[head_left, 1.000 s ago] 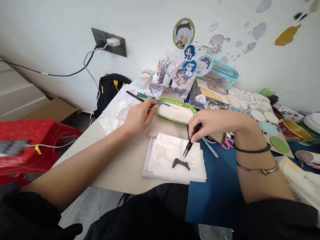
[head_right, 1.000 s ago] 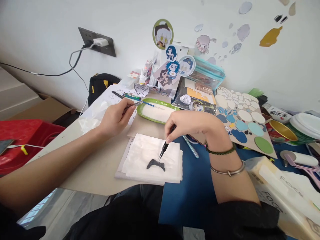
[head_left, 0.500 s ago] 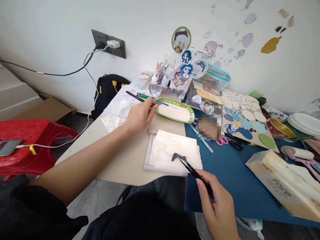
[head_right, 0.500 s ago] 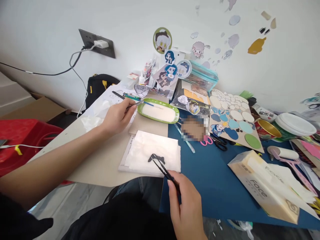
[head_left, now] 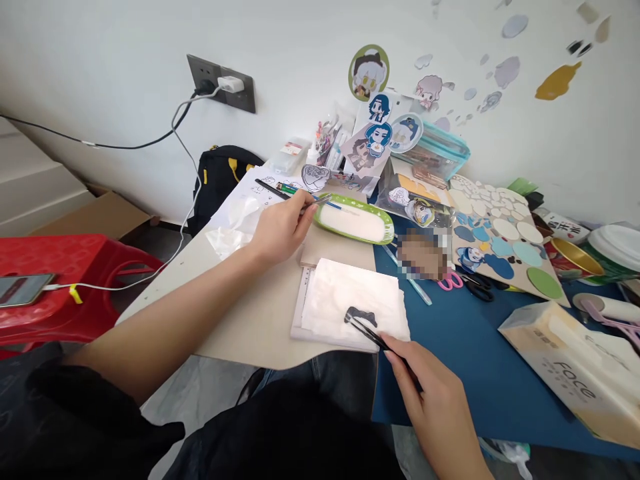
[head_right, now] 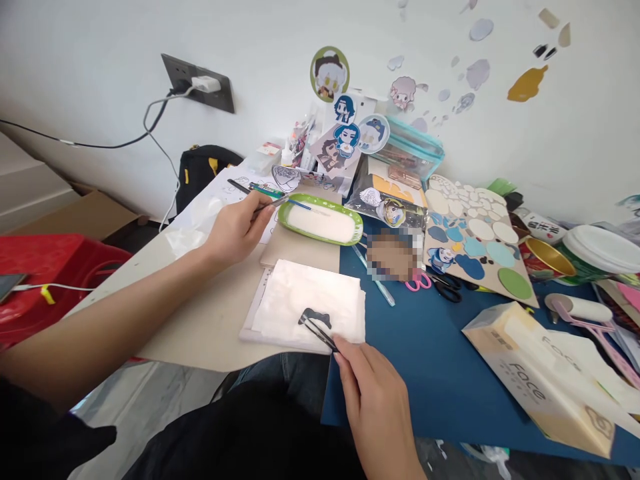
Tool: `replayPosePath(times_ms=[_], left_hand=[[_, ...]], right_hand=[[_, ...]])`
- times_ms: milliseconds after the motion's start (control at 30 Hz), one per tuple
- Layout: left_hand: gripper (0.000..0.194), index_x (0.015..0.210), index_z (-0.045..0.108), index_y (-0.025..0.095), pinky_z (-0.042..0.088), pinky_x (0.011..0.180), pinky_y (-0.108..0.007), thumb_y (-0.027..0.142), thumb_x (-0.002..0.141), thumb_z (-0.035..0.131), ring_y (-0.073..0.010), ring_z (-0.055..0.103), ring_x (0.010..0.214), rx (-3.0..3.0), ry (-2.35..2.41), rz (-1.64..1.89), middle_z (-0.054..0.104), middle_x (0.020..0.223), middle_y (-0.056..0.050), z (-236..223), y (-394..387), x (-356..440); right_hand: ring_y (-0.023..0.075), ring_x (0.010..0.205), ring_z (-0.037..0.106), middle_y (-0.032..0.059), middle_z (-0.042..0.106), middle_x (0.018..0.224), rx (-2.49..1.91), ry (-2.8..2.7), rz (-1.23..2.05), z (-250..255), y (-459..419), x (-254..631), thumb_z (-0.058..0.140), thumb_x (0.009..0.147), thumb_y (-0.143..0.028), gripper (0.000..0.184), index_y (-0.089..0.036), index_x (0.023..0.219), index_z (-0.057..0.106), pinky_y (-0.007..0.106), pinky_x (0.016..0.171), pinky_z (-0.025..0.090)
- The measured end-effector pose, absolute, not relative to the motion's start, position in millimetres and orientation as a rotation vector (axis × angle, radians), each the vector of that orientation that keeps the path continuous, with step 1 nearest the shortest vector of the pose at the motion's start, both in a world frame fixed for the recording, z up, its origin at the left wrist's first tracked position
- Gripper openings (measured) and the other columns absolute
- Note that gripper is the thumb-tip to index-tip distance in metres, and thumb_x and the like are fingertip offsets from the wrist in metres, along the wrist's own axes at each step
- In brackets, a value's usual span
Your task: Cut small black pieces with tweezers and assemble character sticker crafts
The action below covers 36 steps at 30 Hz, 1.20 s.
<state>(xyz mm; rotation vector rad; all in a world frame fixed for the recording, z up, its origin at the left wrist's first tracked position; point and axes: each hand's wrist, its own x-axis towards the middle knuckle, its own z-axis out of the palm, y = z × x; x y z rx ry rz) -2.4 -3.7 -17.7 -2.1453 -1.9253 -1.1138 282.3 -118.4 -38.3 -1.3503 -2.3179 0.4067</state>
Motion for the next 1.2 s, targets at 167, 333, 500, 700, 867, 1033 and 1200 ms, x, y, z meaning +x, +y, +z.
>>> replayPosePath(times_ms=[167,333,500,700,867,1033,1200], left_hand=[[0.02,0.094,0.048,0.019,0.029,0.053,-0.025,0.031,0.092,0.032,-0.0151,0.05,0.055,-2.133,-1.914,-1.122,0.056,0.065,0.001,-17.2,-4.0,-2.5],[0.021,0.094,0.048,0.019,0.03,0.053,-0.025,0.031,0.092,0.032,-0.0153,0.052,0.057,-2.129,-1.928,-1.104,0.057,0.066,0.0,-16.1,-4.9,-1.8],[0.022,0.095,0.048,0.019,0.03,0.054,-0.025,0.032,0.092,0.032,-0.0158,0.053,0.058,-2.131,-1.941,-1.095,0.058,0.067,0.0,-16.0,-5.0,-2.1],[0.023,0.095,0.048,0.019,0.031,0.054,-0.026,0.032,0.092,0.031,-0.0157,0.052,0.058,-2.113,-1.955,-1.1,0.058,0.067,0.0,-15.3,-4.4,-4.5],[0.024,0.096,0.049,0.019,0.03,0.054,-0.026,0.033,0.092,0.03,-0.0169,0.054,0.06,-2.11,-1.977,-1.076,0.06,0.069,-0.001,-15.1,-3.9,-5.2],[0.027,0.096,0.05,0.019,0.031,0.054,-0.027,0.036,0.092,0.029,-0.0189,0.056,0.061,-2.125,-2.02,-1.04,0.061,0.069,-0.002,-11.5,-6.5,-4.8],[0.029,0.096,0.049,0.02,0.033,0.054,-0.027,0.039,0.091,0.027,-0.0208,0.058,0.062,-2.135,-2.058,-1.009,0.061,0.069,-0.002,-9.3,-7.5,-6.8]], right_hand=[[0.0205,0.081,0.065,0.0064,0.066,0.088,-1.36,-2.322,0.339,-41.0,-120.1,283.4,0.04,0.094,-0.029,0.029,-0.025,0.116,0.058,0.027,0.058,0.054],[0.0198,0.08,0.066,0.0064,0.066,0.09,-1.37,-2.315,0.331,-43.4,-122.3,282.1,0.04,0.094,-0.03,0.03,-0.026,0.117,0.057,0.026,0.057,0.054],[0.0182,0.079,0.066,0.0051,0.067,0.091,-1.376,-2.288,0.352,-44.0,-123.0,280.2,0.039,0.094,-0.03,0.029,-0.027,0.117,0.057,0.024,0.056,0.053],[0.0166,0.073,0.067,0.0053,0.068,0.088,-1.439,-2.107,0.337,-44.3,-130.8,283.6,0.04,0.093,-0.032,0.024,-0.024,0.106,0.059,0.019,0.051,0.05],[0.0124,0.034,0.051,-0.0009,0.059,0.054,-1.648,-1.928,0.416,-49.6,-139.7,287.1,0.036,0.093,-0.042,0.032,-0.02,0.104,0.056,0.02,0.03,0.035],[0.0139,0.037,0.054,-0.0004,0.06,0.055,-1.715,-1.879,0.495,-49.9,-142.3,277.2,0.032,0.093,-0.045,0.036,-0.02,0.105,0.055,0.021,0.033,0.037],[0.0151,0.051,0.061,0.0005,0.063,0.063,-1.698,-1.859,0.408,-47.5,-139.1,263.1,0.027,0.095,-0.044,0.037,-0.024,0.095,0.058,0.02,0.043,0.042]])
